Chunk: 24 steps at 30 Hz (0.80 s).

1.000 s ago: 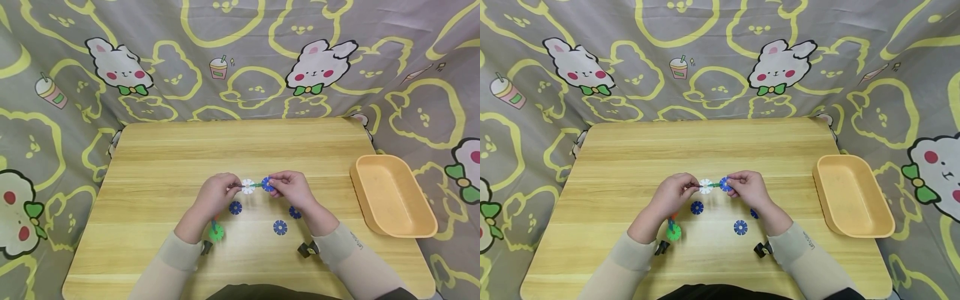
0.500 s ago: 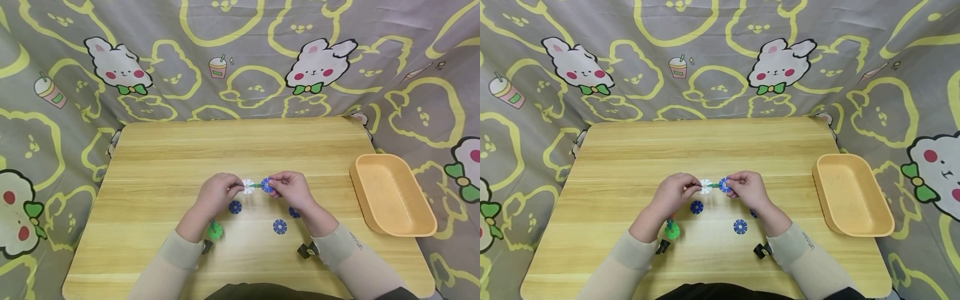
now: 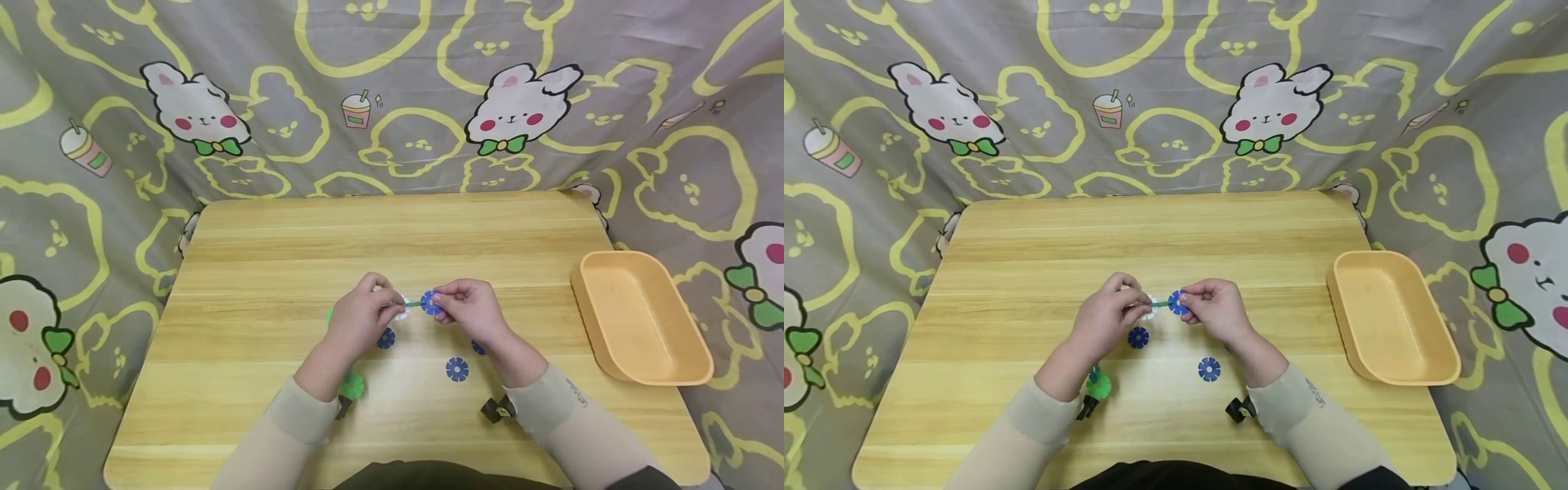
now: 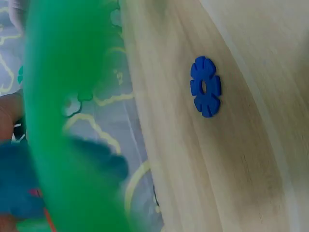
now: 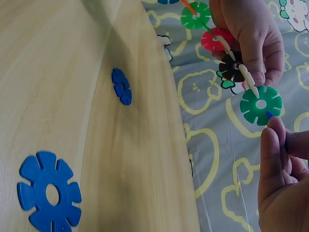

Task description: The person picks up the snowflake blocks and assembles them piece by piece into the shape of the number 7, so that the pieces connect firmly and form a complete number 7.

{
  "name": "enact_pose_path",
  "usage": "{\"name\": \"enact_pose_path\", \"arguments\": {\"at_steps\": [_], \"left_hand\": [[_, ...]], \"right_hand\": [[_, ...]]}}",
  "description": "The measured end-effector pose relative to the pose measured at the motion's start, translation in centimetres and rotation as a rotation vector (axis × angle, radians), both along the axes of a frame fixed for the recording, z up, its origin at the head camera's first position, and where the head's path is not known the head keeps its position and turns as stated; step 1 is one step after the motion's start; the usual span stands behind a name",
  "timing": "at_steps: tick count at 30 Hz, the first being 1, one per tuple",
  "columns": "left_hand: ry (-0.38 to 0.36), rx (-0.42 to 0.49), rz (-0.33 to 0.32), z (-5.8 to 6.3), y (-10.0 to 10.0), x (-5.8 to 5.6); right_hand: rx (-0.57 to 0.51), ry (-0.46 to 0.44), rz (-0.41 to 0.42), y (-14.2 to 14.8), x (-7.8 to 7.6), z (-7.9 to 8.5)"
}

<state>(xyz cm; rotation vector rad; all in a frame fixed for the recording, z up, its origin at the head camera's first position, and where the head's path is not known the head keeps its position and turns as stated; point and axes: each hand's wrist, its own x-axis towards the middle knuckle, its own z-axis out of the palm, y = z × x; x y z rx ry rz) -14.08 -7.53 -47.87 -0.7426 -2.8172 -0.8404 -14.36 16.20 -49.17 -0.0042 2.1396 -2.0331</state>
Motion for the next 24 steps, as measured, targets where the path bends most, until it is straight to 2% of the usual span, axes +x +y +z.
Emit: {"name": "enact_pose_path", "arguments": {"at_steps": [11, 24], "left_hand": [[0.107, 0.044, -0.077, -0.48, -0.23, -0.38], [0.167, 0.069, -0.096, -0.77, 0.12, -0.42]], "right_hand": [[-0.019, 0.001, -0.011, -0.61, -0.01, 0.04], [-0.092, -0.047, -0.062, -0.92, 0.09, -0.18]]}}
